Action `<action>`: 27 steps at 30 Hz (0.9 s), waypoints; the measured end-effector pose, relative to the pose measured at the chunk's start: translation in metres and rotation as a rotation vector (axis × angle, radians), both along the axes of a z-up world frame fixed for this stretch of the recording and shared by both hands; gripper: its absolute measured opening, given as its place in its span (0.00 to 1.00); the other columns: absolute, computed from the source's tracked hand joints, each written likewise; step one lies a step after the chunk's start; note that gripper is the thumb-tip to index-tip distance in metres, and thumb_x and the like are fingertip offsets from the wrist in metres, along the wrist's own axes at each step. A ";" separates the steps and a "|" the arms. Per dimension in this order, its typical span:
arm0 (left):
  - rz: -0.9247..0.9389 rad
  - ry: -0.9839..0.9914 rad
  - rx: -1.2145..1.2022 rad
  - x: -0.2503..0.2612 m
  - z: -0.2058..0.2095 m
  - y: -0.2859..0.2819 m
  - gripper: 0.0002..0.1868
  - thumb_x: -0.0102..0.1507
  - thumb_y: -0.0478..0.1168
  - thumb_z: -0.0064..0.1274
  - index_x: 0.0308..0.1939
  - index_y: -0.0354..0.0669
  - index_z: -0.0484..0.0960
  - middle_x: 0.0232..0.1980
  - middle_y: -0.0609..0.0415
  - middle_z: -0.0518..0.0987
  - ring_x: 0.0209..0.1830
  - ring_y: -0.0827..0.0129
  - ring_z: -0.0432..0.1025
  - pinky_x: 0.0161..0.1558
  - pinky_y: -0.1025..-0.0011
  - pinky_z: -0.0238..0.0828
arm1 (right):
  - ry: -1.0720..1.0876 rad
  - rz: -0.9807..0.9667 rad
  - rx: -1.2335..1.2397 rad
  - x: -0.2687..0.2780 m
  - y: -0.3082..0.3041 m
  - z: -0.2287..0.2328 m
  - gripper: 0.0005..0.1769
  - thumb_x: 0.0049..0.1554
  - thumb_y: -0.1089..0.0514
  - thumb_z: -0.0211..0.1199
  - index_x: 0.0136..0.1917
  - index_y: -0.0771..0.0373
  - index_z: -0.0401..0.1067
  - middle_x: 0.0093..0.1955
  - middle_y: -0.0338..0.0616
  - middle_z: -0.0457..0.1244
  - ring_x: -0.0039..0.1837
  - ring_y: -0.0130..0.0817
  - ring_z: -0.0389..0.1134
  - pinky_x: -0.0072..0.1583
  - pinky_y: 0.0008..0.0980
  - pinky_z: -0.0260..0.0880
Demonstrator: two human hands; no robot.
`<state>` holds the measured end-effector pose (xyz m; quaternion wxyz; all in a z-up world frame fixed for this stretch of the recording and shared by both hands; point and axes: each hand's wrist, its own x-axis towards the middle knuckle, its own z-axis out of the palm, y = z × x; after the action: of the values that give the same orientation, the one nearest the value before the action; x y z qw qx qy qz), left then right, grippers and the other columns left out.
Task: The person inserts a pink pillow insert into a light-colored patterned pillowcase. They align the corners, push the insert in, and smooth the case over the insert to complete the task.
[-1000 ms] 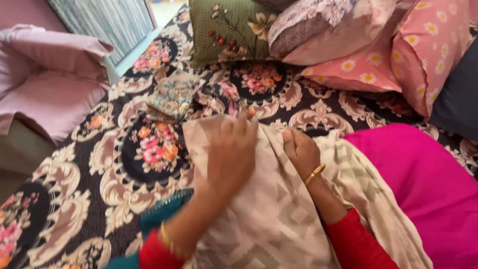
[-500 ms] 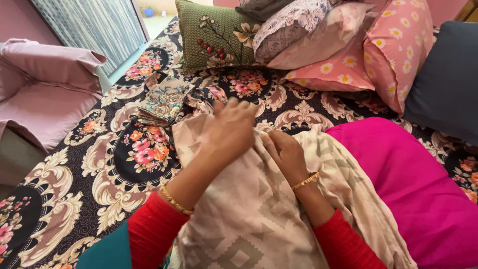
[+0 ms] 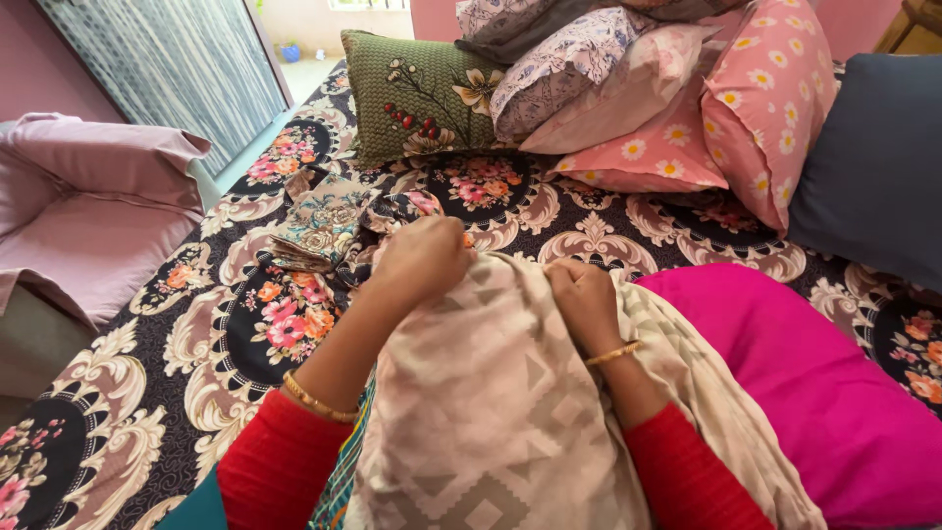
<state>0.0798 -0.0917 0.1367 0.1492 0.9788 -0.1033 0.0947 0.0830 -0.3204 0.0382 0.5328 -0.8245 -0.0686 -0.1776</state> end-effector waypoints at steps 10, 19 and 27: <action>-0.191 -0.268 -0.083 -0.038 -0.016 -0.009 0.12 0.65 0.42 0.55 0.40 0.34 0.75 0.38 0.41 0.81 0.42 0.46 0.76 0.47 0.52 0.69 | 0.035 -0.009 -0.416 0.053 -0.038 -0.026 0.17 0.57 0.45 0.58 0.47 0.58 0.81 0.43 0.51 0.71 0.46 0.48 0.72 0.49 0.44 0.68; 0.040 -0.052 0.213 0.007 -0.057 0.031 0.19 0.66 0.53 0.52 0.41 0.40 0.81 0.43 0.45 0.83 0.47 0.54 0.78 0.55 0.55 0.69 | 0.706 -0.215 -0.793 0.092 -0.114 -0.077 0.46 0.57 0.25 0.55 0.62 0.70 0.75 0.64 0.64 0.67 0.64 0.55 0.70 0.65 0.46 0.68; 0.018 0.272 0.232 0.142 -0.153 0.012 0.22 0.65 0.54 0.46 0.47 0.42 0.85 0.53 0.41 0.80 0.54 0.47 0.76 0.53 0.53 0.71 | 0.716 -0.215 -0.504 0.111 -0.112 -0.134 0.36 0.53 0.34 0.65 0.57 0.70 0.76 0.59 0.60 0.68 0.60 0.48 0.71 0.62 0.42 0.69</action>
<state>0.2217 -0.0800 -0.0162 0.0468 0.9942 -0.0836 -0.0499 0.1935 -0.4328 -0.0961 0.2839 -0.9406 0.1651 0.0866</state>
